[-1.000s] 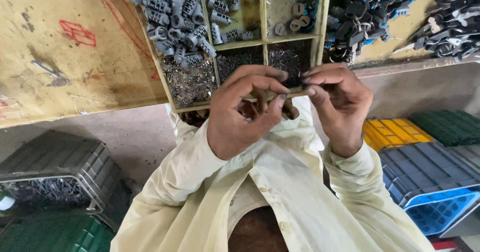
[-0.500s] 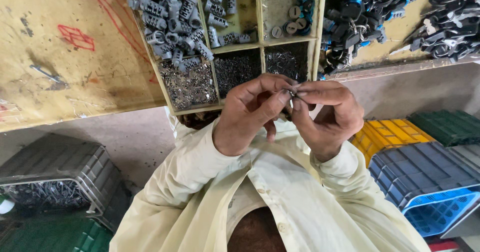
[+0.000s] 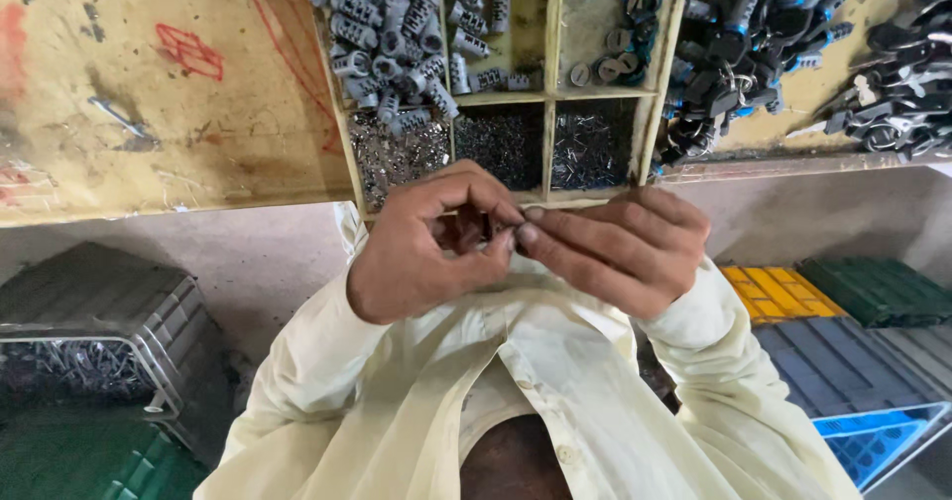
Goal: The person repeatedly picks up small metal lock cylinders and pins from a compartmentalized tray, inserts the pins into the cylinders, and places the assembled units back on the work surface. The hands work continuously with the components without using any tools.
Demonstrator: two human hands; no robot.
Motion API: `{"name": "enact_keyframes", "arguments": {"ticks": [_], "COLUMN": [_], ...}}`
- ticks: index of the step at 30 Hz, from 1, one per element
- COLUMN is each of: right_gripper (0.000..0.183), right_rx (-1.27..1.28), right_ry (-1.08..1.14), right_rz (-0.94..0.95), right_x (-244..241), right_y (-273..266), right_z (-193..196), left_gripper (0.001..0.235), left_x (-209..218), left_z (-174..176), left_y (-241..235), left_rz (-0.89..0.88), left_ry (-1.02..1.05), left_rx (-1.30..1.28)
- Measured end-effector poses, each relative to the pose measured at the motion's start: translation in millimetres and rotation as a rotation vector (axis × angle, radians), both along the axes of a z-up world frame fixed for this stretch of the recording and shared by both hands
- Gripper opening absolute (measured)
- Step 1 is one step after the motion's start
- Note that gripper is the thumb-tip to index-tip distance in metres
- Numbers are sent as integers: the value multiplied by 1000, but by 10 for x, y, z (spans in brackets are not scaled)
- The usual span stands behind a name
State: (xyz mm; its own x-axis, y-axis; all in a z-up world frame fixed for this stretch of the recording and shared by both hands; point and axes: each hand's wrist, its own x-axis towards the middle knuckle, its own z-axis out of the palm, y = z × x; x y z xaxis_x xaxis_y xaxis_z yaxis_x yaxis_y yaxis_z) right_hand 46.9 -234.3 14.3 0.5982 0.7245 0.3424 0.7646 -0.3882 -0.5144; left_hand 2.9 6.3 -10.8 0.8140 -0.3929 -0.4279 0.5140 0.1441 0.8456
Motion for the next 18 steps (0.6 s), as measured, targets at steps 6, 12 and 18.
{"name": "enact_keyframes", "arguments": {"ticks": [6, 12, 18], "right_gripper": [31, 24, 17], "right_rx": [67, -469, -104], "right_ry": [418, -109, 434], "right_rz": [176, -232, -276], "right_x": [423, 803, 571], "right_y": [385, 552, 447], "right_z": [32, -114, -102], "left_gripper": [14, 13, 16], "left_x": [-48, -177, -155], "left_z": [0, -1, 9], "left_y": [250, 107, -1], "left_rz": [90, 312, 316], "left_ry": [62, 62, -107], "left_rx": [-40, 62, 129]}}
